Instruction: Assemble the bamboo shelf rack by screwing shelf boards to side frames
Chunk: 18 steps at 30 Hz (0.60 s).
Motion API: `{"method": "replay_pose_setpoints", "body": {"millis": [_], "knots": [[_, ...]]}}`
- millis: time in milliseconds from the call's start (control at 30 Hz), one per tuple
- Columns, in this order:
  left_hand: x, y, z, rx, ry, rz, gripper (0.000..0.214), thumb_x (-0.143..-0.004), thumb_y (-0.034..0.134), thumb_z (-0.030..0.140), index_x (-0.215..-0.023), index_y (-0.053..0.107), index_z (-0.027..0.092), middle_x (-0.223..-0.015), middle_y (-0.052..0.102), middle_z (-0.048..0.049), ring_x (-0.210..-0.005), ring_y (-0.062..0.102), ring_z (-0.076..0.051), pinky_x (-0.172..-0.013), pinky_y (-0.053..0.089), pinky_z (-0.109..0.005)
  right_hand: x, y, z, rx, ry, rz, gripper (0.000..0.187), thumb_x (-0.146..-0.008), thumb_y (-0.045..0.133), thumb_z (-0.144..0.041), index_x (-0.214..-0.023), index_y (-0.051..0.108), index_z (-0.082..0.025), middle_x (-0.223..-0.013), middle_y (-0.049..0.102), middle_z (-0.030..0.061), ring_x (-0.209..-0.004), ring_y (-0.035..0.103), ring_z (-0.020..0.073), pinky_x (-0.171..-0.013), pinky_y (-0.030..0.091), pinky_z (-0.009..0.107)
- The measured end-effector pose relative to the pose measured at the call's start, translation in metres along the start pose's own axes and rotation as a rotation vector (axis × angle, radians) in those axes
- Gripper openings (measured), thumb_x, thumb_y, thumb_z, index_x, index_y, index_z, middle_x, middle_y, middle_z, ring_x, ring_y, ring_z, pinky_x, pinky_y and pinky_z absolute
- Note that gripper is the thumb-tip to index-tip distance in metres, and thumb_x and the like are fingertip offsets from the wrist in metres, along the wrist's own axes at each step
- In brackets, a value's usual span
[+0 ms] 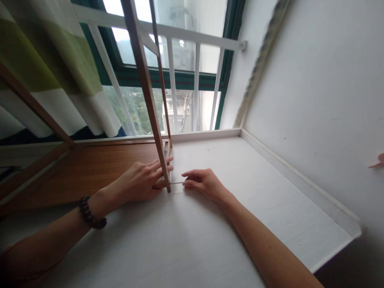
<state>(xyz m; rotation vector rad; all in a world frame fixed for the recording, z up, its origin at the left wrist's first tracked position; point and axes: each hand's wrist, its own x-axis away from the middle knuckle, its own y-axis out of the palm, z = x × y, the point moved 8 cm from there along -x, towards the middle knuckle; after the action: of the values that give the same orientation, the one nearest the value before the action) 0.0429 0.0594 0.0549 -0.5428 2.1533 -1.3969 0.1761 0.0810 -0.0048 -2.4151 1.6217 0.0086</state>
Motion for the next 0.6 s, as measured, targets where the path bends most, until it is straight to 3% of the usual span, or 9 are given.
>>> {"method": "replay_pose_setpoints", "body": {"millis": [133, 267, 433, 600], "knots": [[0.0, 0.002, -0.001, 0.0, -0.011, 0.0, 0.042, -0.076, 0.051, 0.025, -0.117, 0.052, 0.017, -0.136, 0.046, -0.013, -0.099, 0.061, -0.026, -0.069, 0.051, -0.034, 0.0, 0.001, -0.006, 0.129, -0.069, -0.005, 0.033, -0.076, 0.065, -0.034, -0.102, 0.067, -0.013, -0.068, 0.066, 0.0026, -0.059, 0.062, 0.0129, -0.064, 0.052, 0.029], [0.001, 0.002, -0.002, 0.007, -0.015, 0.001, 0.041, -0.076, 0.051, 0.025, -0.116, 0.053, 0.017, -0.135, 0.047, -0.0129, -0.1, 0.061, -0.026, -0.069, 0.051, -0.033, 0.001, 0.005, -0.02, 0.308, -0.204, -0.065, 0.031, -0.076, 0.065, -0.032, -0.103, 0.067, -0.016, -0.079, 0.068, 0.0046, -0.068, 0.061, 0.0136, -0.068, 0.05, 0.028], [0.001, 0.001, -0.002, 0.016, -0.013, 0.012, 0.042, -0.076, 0.052, 0.026, -0.117, 0.053, 0.017, -0.136, 0.046, -0.0129, -0.101, 0.061, -0.026, -0.07, 0.051, -0.033, 0.007, 0.011, -0.04, 0.636, -0.437, -0.079, 0.023, -0.088, 0.052, -0.028, -0.101, 0.068, -0.019, -0.086, 0.066, 0.0066, -0.073, 0.061, 0.0137, -0.071, 0.047, 0.027], [0.0, 0.001, -0.001, 0.02, -0.006, 0.012, 0.041, -0.077, 0.05, 0.025, -0.117, 0.053, 0.017, -0.135, 0.047, -0.0133, -0.101, 0.06, -0.027, -0.074, 0.051, -0.035, 0.009, 0.011, -0.048, 0.792, -0.531, 0.036, 0.022, -0.089, 0.05, -0.029, -0.091, 0.069, -0.02, -0.104, 0.057, 0.0096, -0.081, 0.057, 0.0143, -0.071, 0.048, 0.028]]}}
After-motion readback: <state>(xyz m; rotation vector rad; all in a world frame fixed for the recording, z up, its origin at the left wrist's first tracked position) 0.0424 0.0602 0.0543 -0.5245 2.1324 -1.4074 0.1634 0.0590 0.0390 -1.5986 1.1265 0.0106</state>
